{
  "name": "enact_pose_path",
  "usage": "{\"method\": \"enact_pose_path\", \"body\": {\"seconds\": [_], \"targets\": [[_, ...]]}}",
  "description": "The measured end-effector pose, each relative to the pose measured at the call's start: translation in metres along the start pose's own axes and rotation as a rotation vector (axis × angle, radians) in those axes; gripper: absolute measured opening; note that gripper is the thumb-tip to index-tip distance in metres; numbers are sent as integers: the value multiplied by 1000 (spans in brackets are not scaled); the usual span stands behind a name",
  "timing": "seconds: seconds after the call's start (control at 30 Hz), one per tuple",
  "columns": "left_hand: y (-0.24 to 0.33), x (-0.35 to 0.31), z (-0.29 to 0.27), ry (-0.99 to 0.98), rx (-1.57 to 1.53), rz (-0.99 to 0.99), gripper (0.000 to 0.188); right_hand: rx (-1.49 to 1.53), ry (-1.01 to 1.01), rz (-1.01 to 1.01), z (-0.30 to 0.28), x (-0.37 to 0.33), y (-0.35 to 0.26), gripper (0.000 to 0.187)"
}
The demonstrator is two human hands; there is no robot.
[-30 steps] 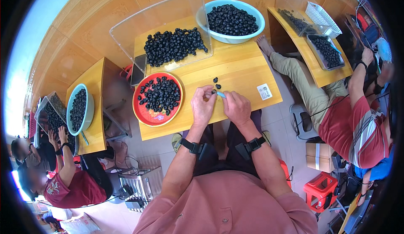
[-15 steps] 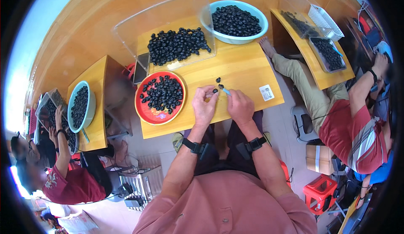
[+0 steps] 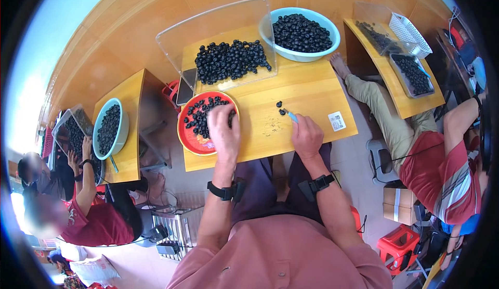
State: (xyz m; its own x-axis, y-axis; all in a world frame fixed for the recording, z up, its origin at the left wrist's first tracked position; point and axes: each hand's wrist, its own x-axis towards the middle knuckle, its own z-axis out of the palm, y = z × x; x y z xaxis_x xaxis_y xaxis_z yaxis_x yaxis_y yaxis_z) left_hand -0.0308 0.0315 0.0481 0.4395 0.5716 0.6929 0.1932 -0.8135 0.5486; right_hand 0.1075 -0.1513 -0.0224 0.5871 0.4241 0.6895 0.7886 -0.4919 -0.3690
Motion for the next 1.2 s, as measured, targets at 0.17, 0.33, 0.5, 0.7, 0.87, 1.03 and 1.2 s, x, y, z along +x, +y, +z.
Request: {"method": "enact_pose_path", "body": {"seconds": [0.17, 0.33, 0.5, 0.7, 0.87, 1.03, 1.2], "targets": [[21, -17, 64, -489, -107, -184, 22, 8, 43, 23, -1, 0, 1, 14], [23, -18, 98, -518, -4, -217, 26, 11, 46, 20, 0, -2, -1, 14], [24, -21, 104, -579, 8, -210, 26, 15, 35, 37, -1, -3, 1, 14], [20, -32, 96, -508, -77, -121, 21, 33, 32, 33, -4, -1, 0, 14], [22, -31, 88, -473, -191, -165, 21, 35, 3, 32, -4, 0, 1, 13], [13, -30, 78, -484, -136, -61, 25, 40, 4, 20, -4, 1, -1, 13], [13, -15, 66, -466, -34, 236, 32, 40, -5, 29, -5, -1, 0, 13]]}}
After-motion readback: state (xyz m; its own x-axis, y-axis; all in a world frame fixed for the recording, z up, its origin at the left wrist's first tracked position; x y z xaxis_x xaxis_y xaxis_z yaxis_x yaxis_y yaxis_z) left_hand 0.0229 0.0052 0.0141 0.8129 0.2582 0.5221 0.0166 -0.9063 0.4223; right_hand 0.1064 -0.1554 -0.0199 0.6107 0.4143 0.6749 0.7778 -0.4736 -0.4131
